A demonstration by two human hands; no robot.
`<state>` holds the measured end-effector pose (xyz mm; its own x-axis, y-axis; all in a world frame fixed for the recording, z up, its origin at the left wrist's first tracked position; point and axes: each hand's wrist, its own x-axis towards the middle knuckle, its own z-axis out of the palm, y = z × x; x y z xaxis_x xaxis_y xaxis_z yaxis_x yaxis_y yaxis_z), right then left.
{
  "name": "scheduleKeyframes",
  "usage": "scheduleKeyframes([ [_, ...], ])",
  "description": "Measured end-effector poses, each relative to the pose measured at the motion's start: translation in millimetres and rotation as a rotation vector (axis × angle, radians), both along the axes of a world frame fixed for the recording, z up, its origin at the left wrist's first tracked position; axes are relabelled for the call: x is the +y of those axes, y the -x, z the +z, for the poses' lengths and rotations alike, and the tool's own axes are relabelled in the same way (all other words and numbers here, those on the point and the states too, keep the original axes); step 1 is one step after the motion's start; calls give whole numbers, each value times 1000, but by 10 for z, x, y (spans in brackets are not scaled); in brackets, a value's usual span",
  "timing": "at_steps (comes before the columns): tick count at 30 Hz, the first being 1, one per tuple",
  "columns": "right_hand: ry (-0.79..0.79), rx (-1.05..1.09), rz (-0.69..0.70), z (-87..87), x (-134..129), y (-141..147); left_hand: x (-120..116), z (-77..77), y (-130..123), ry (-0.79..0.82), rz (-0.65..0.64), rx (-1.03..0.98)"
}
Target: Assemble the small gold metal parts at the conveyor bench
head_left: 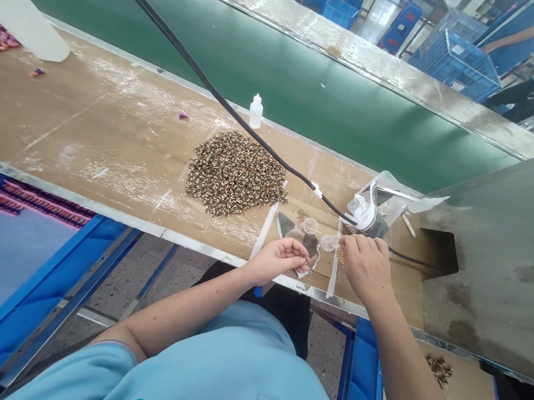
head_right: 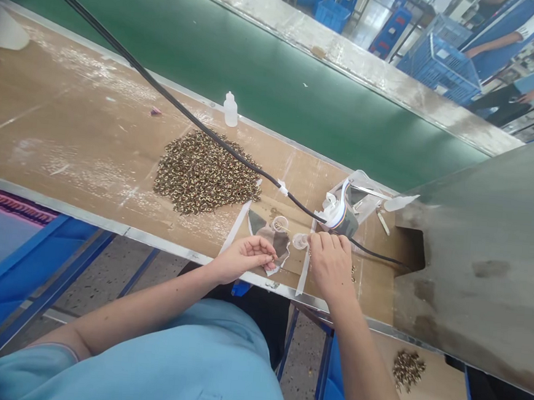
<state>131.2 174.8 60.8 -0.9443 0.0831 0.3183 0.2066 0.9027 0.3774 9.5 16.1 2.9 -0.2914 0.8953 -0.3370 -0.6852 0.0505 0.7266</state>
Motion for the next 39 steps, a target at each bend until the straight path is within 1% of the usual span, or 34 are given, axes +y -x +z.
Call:
scheduleKeyframes([
  [3,85,32,-19,5,-9,-29,1,5,7,2,1,1],
  [6,286,127,-67,-1,-66,-67,-2,4,11,9,13,-18],
  [8,439,190,-93,-25,-141,-94,-6,-1,8,15,16,-31],
  [10,553,227,-101,-69,-242,-116,-12,-6,4,17,5,-31],
  [14,673,244,-80,-183,-465,-125,-24,5,7,29,-23,-29],
  [17,717,261,-46,-252,-581,-105,-26,23,13,26,-35,-45],
  [20,736,267,-39,-293,-626,-86,-25,29,12,26,-37,-42],
  [32,730,250,-17,-305,-621,-69,-17,18,18,47,-67,1],
  [39,742,207,-15,-334,-596,-88,-26,49,30,63,-79,-19],
])
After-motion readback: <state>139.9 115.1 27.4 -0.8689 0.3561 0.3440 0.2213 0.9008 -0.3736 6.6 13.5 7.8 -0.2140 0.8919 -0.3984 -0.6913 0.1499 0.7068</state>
